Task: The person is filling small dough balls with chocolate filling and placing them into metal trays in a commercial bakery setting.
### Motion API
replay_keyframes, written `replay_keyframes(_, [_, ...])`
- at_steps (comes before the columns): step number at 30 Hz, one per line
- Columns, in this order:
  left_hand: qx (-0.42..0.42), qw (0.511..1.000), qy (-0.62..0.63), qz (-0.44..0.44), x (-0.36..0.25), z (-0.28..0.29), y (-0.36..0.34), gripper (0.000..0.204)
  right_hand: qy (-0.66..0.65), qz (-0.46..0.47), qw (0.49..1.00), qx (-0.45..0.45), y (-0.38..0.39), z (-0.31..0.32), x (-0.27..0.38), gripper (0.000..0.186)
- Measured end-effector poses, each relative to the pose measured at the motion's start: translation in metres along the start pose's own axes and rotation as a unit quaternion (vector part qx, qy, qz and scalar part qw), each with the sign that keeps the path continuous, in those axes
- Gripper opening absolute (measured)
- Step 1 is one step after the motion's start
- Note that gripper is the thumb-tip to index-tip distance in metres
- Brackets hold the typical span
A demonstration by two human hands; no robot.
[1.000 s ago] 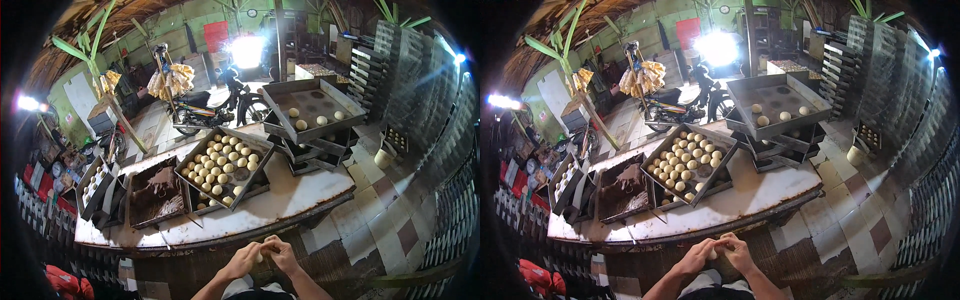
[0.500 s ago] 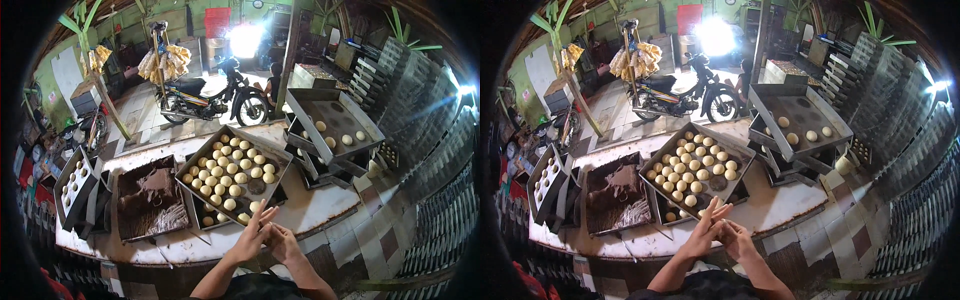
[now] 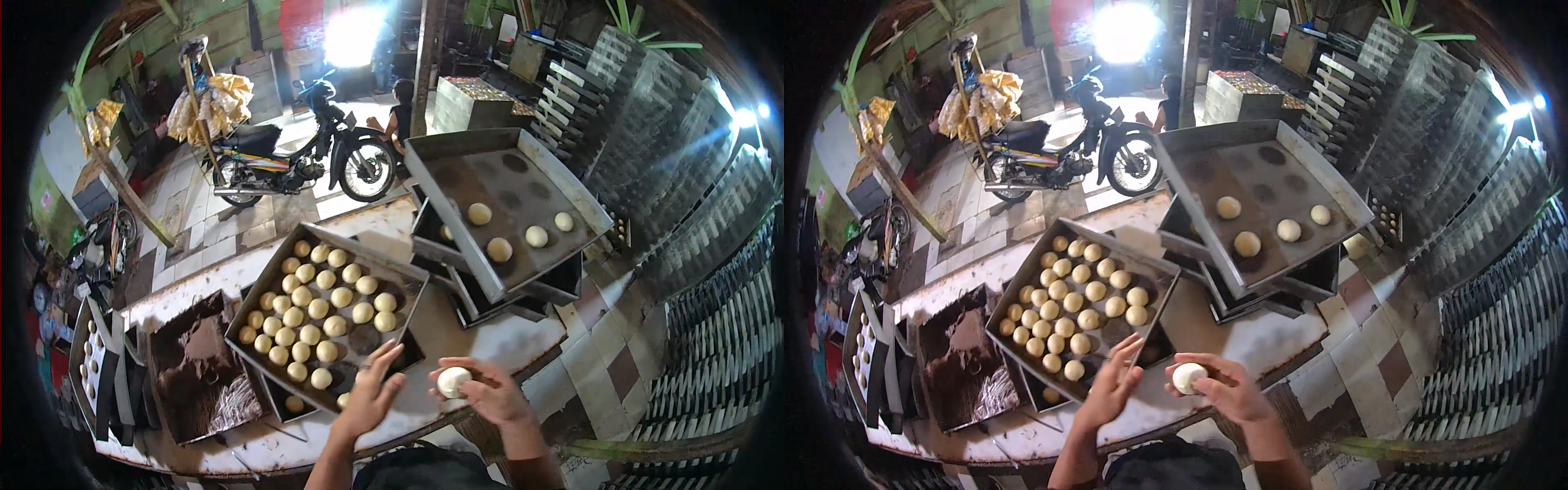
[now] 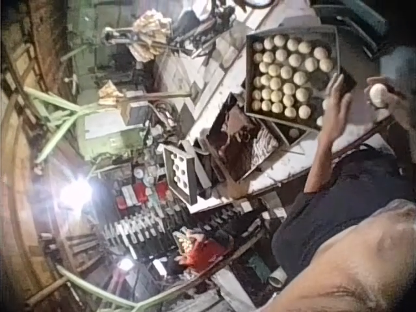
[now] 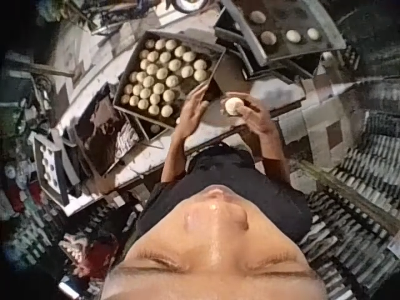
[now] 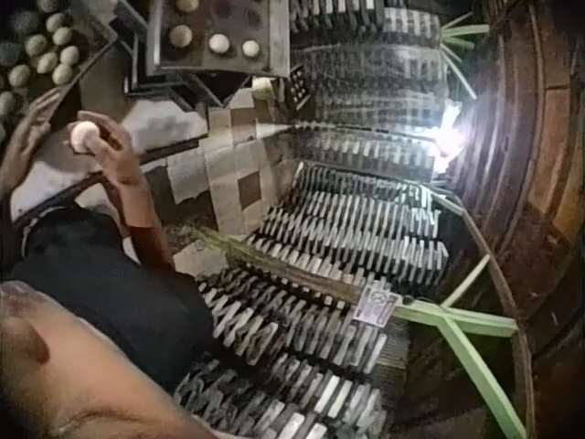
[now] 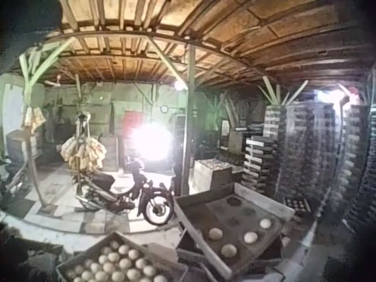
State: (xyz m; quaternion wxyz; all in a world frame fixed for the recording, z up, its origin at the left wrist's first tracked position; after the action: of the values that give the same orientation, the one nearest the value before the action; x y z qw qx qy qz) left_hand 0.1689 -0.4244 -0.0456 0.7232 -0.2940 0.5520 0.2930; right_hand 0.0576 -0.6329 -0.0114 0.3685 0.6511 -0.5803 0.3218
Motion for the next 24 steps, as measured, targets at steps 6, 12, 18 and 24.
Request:
replay_keyframes(6, [0.001,0.907,-0.378,0.187,0.111,0.032,0.035,0.037,0.535,0.304,0.786,-0.053,-0.077,0.066,0.197,0.040])
replay_keyframes(12, [-0.037,0.914,-0.339,0.221,0.088,0.017,0.025,0.042,0.803,0.135,0.581,-0.009,-0.199,0.198,0.237,0.051])
replay_keyframes(18, [-0.111,0.921,-0.239,0.288,0.107,0.016,0.031,0.046,0.739,0.308,0.593,-0.082,-0.153,0.131,0.237,0.047])
replay_keyframes(24, [-0.010,0.902,-0.022,0.432,0.089,0.035,0.034,0.042,0.537,0.384,0.751,-0.003,-0.057,0.054,0.184,0.017])
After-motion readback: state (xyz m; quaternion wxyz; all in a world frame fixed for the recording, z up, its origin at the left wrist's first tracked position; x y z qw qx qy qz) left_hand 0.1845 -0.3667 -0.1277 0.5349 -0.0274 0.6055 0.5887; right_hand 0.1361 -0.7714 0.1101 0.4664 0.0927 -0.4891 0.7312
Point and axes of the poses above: each hand's wrist, its own y-axis away from the middle knuckle, its own z-axis out of the back of the hand, x = y × z, the point moved 3 cm from there along -y, towards the middle knuckle, and after that the axes turned 4 degrees about y, right-handed, at the moved point
